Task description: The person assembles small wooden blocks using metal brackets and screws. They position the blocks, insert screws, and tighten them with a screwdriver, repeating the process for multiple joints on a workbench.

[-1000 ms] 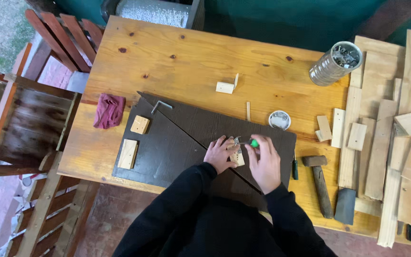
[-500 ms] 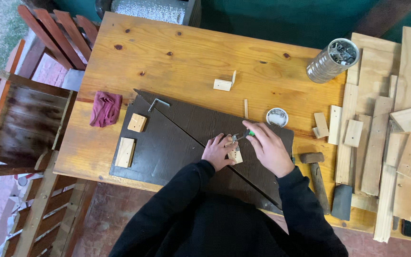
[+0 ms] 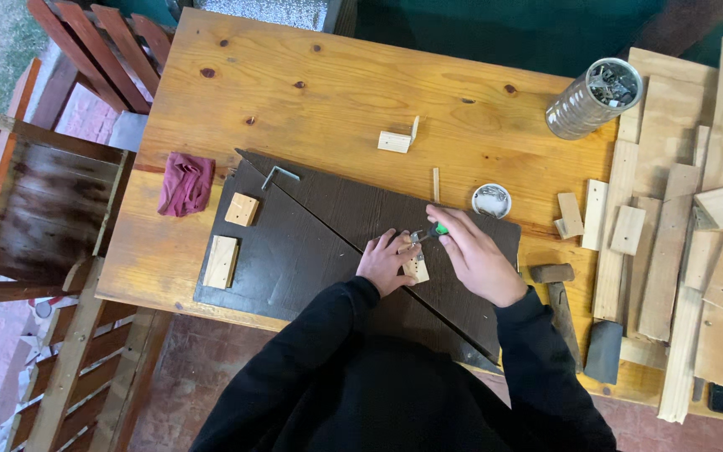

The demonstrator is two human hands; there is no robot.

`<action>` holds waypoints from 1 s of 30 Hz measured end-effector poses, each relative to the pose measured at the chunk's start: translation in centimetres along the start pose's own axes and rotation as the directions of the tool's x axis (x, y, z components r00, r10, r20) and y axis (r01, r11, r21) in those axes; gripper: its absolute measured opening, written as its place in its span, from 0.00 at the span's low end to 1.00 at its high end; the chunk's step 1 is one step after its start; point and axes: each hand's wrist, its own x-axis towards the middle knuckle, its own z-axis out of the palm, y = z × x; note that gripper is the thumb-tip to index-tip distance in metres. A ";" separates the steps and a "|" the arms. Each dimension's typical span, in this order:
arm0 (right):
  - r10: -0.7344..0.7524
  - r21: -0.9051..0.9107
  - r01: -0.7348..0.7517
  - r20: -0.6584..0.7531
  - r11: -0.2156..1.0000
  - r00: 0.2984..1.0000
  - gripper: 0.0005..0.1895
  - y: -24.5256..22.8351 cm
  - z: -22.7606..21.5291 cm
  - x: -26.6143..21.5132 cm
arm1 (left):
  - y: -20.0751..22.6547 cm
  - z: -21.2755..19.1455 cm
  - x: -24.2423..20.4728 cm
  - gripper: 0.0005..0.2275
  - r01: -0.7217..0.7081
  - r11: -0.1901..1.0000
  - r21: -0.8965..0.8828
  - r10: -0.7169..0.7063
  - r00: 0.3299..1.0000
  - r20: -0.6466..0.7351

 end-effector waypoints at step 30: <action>0.042 0.041 -0.042 -0.001 0.998 0.999 0.24 -0.7 0.6 -0.1 | 0.4 1.8 0.0 0.44 0.051 0.997 -0.049 -0.052 0.999 -0.008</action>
